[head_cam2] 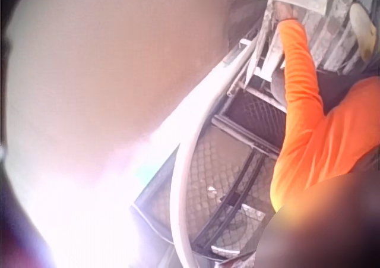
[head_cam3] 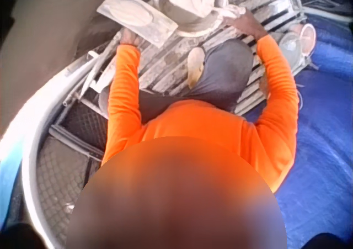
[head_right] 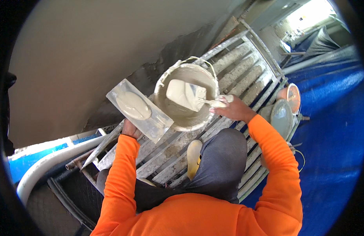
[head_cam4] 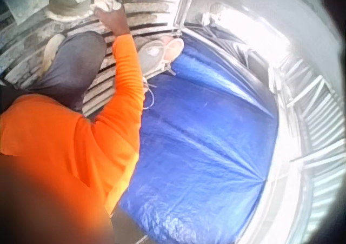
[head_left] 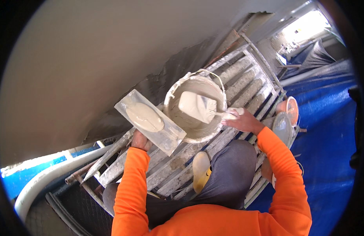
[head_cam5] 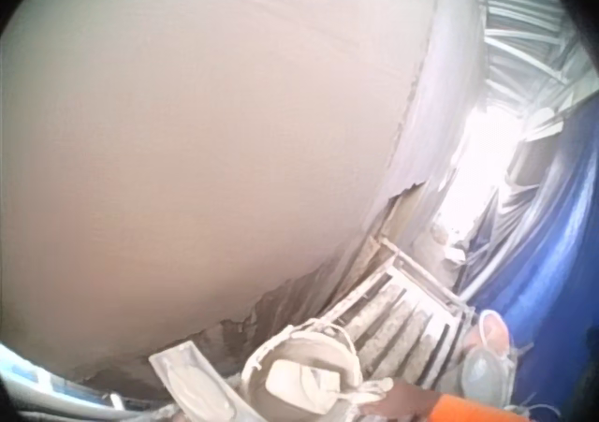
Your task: The person scoops plaster from a bucket onto a hawk and applies it to the ceiling with a trowel, smoothing the surface in repeated strokes. The person works while standing on a scaffold, repeatedly loading the trowel and spreading the plaster across the ceiling area.
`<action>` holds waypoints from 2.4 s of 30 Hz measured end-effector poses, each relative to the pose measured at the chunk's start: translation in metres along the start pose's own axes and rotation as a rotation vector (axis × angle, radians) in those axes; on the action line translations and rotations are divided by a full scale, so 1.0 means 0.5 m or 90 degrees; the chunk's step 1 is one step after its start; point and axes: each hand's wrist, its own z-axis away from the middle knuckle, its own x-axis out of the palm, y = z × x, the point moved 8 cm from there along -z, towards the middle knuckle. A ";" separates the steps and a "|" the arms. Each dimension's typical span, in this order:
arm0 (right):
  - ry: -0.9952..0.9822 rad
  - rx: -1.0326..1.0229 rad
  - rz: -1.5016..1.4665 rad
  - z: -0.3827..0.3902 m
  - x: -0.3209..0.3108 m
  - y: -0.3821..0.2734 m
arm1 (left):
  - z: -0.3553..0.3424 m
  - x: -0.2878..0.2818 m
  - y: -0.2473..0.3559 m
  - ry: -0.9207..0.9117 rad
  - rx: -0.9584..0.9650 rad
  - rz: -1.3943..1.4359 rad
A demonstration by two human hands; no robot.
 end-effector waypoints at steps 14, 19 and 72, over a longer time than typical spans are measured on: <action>0.360 -0.357 0.193 0.147 0.032 -0.418 | 0.037 0.173 0.082 -0.185 0.077 0.084; 0.305 -0.372 0.202 0.113 0.076 -0.449 | 0.057 0.148 0.110 -0.115 0.113 0.148; -0.024 -0.194 0.267 -0.045 0.182 -0.671 | -0.035 -0.749 0.207 0.653 0.282 -0.816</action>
